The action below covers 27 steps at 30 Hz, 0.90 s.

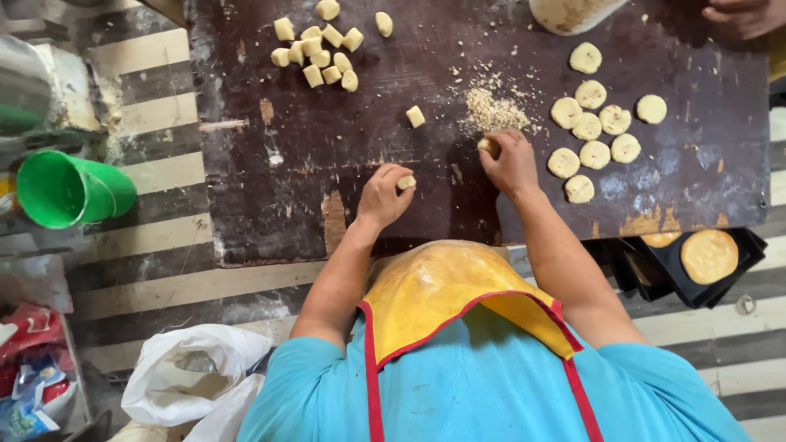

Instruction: The person takes small dough pieces from a pile on the worktable, presses and flattens each piece by hand into a round cookie, and places it with the finished cookies on the table. Other workers pass dough pieces and move finished cookies to trays at the side.

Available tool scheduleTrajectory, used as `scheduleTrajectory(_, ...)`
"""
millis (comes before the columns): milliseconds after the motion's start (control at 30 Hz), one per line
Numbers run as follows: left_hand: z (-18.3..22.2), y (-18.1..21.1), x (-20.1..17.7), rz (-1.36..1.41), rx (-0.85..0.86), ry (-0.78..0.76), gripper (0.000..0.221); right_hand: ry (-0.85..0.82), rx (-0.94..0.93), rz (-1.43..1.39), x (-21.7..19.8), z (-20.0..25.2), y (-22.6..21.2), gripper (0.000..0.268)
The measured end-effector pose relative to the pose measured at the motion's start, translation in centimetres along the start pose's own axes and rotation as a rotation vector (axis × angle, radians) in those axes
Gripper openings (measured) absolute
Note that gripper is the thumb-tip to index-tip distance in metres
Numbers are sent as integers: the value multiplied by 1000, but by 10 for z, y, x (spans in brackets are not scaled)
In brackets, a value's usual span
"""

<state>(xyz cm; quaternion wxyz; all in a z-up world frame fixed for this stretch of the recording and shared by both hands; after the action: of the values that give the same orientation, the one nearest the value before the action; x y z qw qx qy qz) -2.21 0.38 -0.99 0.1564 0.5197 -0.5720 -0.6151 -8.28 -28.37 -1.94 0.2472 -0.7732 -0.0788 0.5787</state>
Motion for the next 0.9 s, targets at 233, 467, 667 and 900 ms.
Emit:
scheduleTrajectory(233,-10,8,-15,-116,-100,-175,35,-74,64,-78,-30,72,-27,39)
scheduleTrajectory(467,-41,-13,20,-300,-298,-63,61,-228,-13,-7,-44,79,-30,60)
scheduleTrajectory(667,-60,11,34,-550,-557,-127,99,-5,40,279,-19,52,-26,56)
scheduleTrajectory(900,-66,8,32,-617,-611,-140,109,-74,113,495,20,51,-28,76)
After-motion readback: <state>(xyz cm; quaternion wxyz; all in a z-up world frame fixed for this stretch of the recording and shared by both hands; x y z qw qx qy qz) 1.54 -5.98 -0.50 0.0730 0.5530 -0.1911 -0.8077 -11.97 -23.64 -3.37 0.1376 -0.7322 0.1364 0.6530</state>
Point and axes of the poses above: each hand's wrist, its own z-axis away from the middle knuckle, its own x-axis out of the palm, y = z × x, the point moved 1 cm from there along -z, towards the middle knuckle, and after that the axes turned 12 degrees about z, right-handed, at the moved point
